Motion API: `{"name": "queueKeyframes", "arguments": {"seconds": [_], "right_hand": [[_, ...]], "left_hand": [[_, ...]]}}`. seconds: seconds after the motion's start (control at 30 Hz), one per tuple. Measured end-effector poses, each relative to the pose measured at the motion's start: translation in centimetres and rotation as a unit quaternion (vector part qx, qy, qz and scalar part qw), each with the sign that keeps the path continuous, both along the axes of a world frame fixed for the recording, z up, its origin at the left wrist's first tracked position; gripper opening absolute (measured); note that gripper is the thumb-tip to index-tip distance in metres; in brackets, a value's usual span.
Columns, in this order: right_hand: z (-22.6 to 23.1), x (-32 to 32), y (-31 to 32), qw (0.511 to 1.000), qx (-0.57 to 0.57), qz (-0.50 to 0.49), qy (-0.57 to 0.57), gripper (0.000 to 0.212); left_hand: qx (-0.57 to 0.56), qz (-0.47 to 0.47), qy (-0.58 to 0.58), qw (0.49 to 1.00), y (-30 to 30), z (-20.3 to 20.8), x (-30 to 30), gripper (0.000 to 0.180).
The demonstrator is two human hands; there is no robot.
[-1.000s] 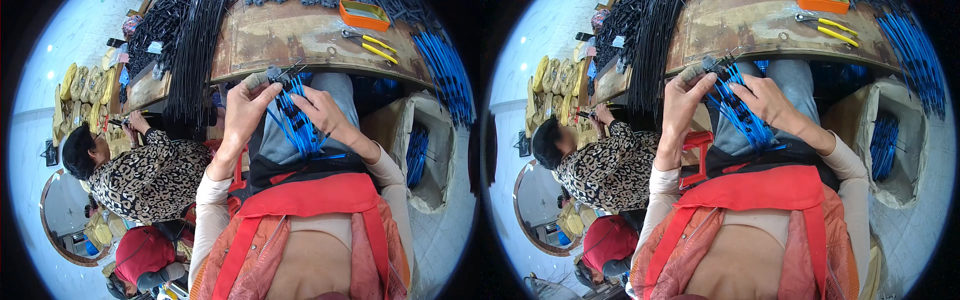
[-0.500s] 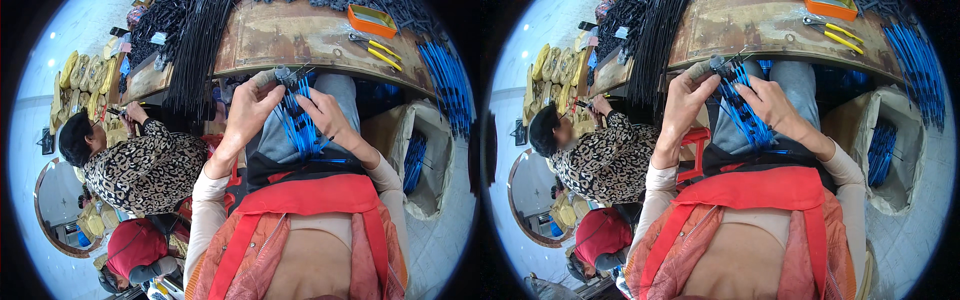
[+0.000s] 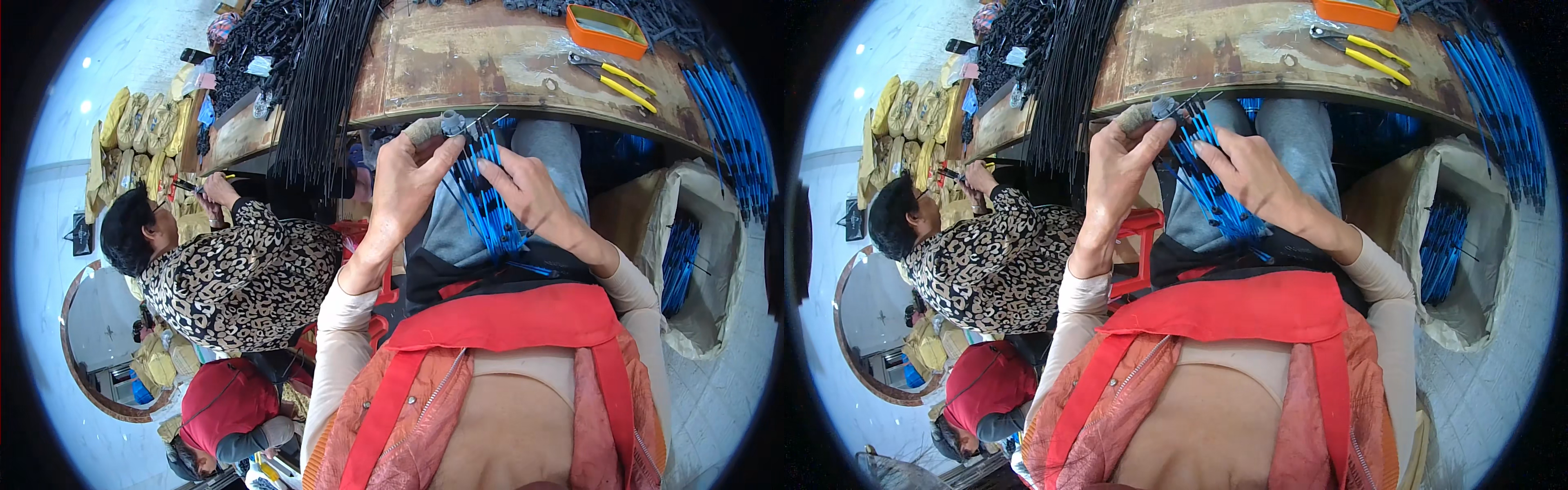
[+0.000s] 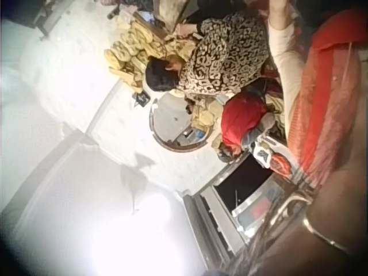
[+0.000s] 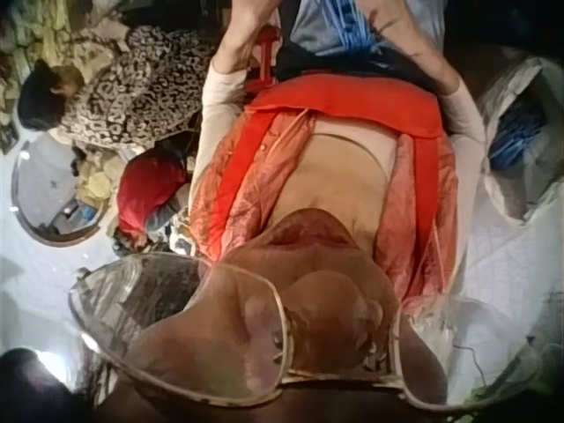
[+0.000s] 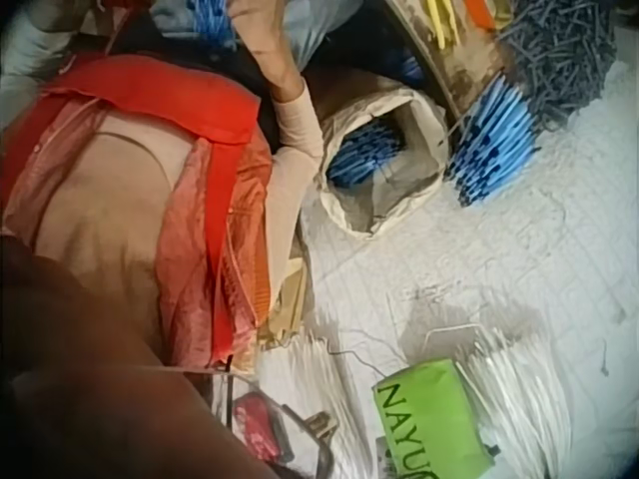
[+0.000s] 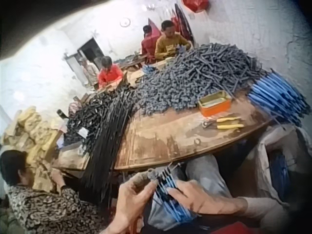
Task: The person retrieves plastic umbrella ribs from a bag, aligns them, and threads a wire through their base holes. They then wrap the wired ribs around a central hub and secure them by twisting and cutting the wire using pliers.
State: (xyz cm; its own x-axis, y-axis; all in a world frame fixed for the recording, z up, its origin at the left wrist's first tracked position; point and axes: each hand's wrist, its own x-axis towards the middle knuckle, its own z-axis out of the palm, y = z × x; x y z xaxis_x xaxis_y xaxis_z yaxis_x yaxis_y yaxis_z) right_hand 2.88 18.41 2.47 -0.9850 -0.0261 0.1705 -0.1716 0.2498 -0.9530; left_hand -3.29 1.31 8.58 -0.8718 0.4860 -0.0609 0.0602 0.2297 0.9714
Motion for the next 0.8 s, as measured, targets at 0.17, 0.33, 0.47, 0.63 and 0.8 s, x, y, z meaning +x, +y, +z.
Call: {"name": "queueKeyframes", "arguments": {"seconds": [0.17, 0.33, 0.47, 0.63, 0.8], "right_hand": [[0.1, -0.1, 0.5, 1.000, 0.002, 0.002, -0.006, 0.027], [-0.4, -0.1, 0.4, 1.000, -0.015, 0.004, -0.005, 0.027], [-0.4, -0.1, 0.4, 1.000, -0.002, 0.003, -0.001, 0.027], [-0.4, 0.0, 0.0, 1.000, -0.008, 0.006, 0.002, 0.027], [-0.6, -0.1, -0.1, 1.000, -0.007, 0.003, -0.001, 0.026]], "left_hand": [[0.050, -0.033, -0.019, 0.998, -0.2, 0.2, 0.0, 0.034], [0.060, -0.072, -0.016, 0.995, -0.7, -0.4, -0.6, 0.035], [0.021, -0.087, 0.017, 0.996, -1.1, -0.5, -1.1, 0.034], [0.020, -0.073, 0.033, 0.997, -1.4, -1.2, -1.2, 0.034], [0.025, -0.051, 0.043, 0.997, -1.2, -1.3, -1.0, 0.030]]}}
